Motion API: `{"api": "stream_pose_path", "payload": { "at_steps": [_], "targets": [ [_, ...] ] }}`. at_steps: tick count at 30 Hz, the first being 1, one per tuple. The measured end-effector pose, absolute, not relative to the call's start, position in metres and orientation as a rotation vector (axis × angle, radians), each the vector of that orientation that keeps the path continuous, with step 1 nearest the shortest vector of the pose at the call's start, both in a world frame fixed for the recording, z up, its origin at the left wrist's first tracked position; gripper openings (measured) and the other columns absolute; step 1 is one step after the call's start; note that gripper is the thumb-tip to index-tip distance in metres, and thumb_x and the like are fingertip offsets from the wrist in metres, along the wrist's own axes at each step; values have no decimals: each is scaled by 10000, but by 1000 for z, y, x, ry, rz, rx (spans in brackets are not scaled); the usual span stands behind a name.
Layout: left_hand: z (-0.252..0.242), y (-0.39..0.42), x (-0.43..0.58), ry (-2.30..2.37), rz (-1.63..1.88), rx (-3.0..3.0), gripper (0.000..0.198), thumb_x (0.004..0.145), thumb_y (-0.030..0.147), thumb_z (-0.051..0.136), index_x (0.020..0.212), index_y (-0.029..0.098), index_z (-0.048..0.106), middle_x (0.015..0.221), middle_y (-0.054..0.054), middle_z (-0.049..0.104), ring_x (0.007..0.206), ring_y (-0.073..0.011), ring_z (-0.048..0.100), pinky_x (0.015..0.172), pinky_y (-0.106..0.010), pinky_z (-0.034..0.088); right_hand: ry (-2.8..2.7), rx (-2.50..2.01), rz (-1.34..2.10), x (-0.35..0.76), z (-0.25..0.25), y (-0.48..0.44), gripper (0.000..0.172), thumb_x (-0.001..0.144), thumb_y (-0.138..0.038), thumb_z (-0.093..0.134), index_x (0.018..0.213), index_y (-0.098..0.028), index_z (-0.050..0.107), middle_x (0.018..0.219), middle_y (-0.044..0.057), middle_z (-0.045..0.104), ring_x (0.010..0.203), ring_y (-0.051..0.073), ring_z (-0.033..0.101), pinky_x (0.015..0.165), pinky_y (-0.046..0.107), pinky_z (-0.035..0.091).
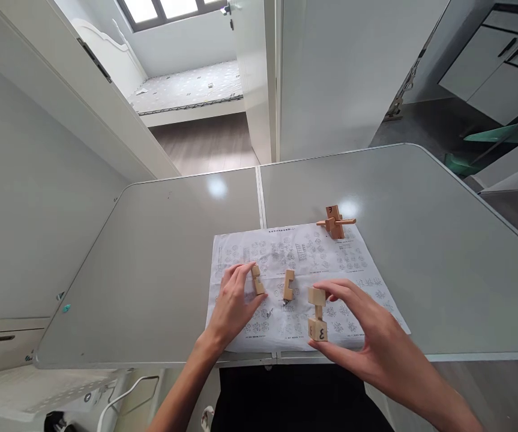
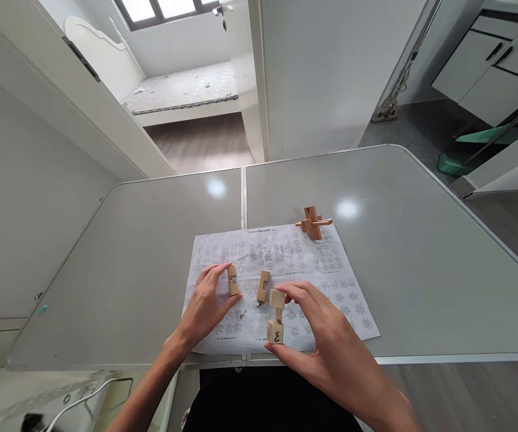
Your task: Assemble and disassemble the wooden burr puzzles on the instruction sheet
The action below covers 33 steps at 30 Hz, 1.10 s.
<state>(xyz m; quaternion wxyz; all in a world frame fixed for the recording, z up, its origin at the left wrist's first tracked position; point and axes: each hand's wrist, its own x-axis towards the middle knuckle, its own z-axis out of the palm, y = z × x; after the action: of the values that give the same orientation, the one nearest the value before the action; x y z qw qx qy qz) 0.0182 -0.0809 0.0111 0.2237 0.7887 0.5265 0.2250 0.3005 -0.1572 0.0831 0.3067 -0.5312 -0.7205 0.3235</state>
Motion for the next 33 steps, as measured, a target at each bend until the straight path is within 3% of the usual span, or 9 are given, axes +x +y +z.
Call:
{"api": "stream_pose_path", "payload": {
  "at_steps": [6,9,15,22,25,29,33],
  "targets": [
    [23,-74,43,1252,498,2311,970,808,289,917,1611,303,372,1624,-139,490,1570,-383,350,1262,-599,376,-1867,-1450,847,302,79,-163,509,990,-343,728,1438,-355,489,1413,74,634,1229,287,696,975,408,635],
    [24,-66,59,1103,409,2351,1080,758,405,969,1636,300,349,1617,-154,510,1566,-407,360,1250,-614,383,-1859,-1454,853,302,79,-164,500,985,-343,733,1427,-359,500,1368,61,649,1212,277,698,928,375,642],
    [21,-56,73,973,395,2339,726,867,263,887,1510,290,550,1446,-116,676,1415,-371,559,1191,-590,449,-1841,-1471,828,302,78,-167,488,994,-345,718,1427,-378,496,1313,40,654,1158,252,704,947,372,636],
    [42,-86,65,969,852,1515,766,796,442,946,1476,276,634,1442,-135,660,1283,-327,650,1099,-457,535,-1727,-1509,904,295,76,-171,494,977,-394,741,1412,-362,509,1298,62,654,1063,269,719,863,393,661],
    [47,-101,64,863,844,1060,686,875,532,862,1468,250,663,1406,-151,700,1334,-361,645,1140,-486,505,-1697,-1490,900,291,77,-171,505,971,-387,744,1420,-359,515,1339,69,644,1045,267,718,870,408,665],
    [48,-119,68,727,861,700,763,856,691,794,1407,168,722,1340,-178,727,1355,-391,637,1224,-524,427,-1726,-1424,869,283,81,-169,563,950,-289,735,1455,-360,496,1374,68,629,1108,271,702,959,426,650],
    [49,-130,73,657,792,586,741,879,691,766,1396,161,729,1309,-200,745,1301,-392,677,1162,-501,476,-1788,-1349,843,273,87,-165,587,926,-159,675,1444,-359,484,1376,68,615,1232,279,673,1001,415,643]
  ]
}}
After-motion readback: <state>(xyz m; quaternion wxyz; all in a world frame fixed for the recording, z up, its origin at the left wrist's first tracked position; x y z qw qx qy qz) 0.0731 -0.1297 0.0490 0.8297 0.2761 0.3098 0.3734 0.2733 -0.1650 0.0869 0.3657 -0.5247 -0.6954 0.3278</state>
